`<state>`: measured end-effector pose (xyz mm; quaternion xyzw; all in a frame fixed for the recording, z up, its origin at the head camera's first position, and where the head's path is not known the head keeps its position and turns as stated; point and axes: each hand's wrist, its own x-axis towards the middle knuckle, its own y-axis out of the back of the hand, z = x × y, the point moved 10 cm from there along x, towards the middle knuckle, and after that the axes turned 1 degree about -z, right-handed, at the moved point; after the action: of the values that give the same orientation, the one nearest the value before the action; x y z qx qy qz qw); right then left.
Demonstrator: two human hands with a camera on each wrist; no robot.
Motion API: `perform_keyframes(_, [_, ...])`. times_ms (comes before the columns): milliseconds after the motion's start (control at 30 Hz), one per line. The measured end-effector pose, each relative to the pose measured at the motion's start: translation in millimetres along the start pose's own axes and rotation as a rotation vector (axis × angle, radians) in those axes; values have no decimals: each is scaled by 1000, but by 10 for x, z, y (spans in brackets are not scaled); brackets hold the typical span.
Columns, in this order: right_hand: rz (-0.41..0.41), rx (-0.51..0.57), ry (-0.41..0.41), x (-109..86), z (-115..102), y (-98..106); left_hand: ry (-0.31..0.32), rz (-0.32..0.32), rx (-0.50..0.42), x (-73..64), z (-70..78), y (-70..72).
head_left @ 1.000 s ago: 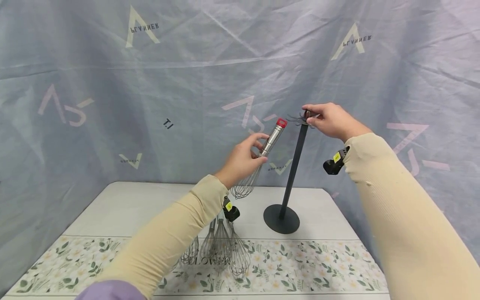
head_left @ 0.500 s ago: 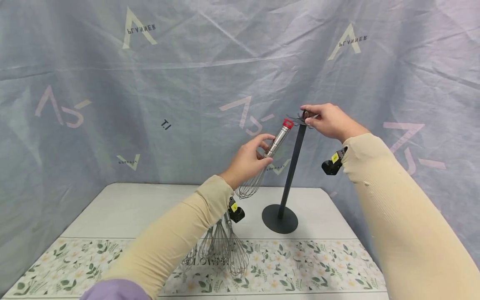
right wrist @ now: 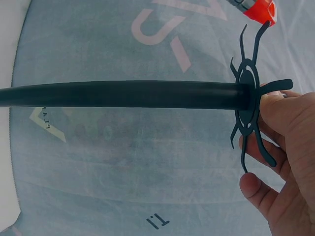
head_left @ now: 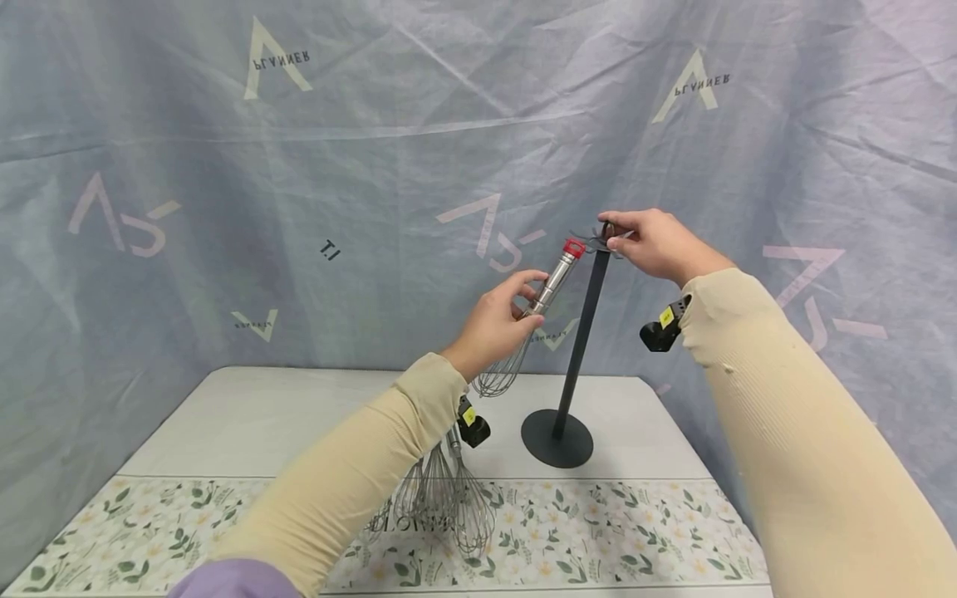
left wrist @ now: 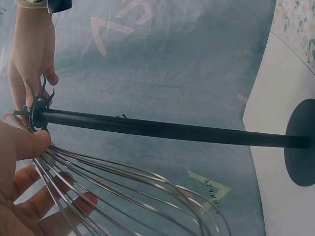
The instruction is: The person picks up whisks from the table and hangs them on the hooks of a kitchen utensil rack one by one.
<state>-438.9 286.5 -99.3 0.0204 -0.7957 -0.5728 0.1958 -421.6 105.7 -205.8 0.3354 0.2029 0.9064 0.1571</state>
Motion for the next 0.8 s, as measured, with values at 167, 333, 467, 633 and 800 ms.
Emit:
perform_keyframes(167, [16, -8, 8, 11, -4, 1, -7, 8, -18, -9, 17, 3])
perform_keyframes(333, [3, 4, -11, 9, 14, -14, -21, 10, -19, -8, 38, 1])
perform_keyframes(467, [8, 0, -12, -4, 4, 8, -40, 9, -18, 7, 71, -1])
perform_keyframes(633, [3, 18, -20, -17, 1, 8, -36, 2, -29, 8, 74, -1])
perform_keyframes(800, [7, 26, -23, -9, 9, -14, -22, 7, -37, 5, 35, 4])
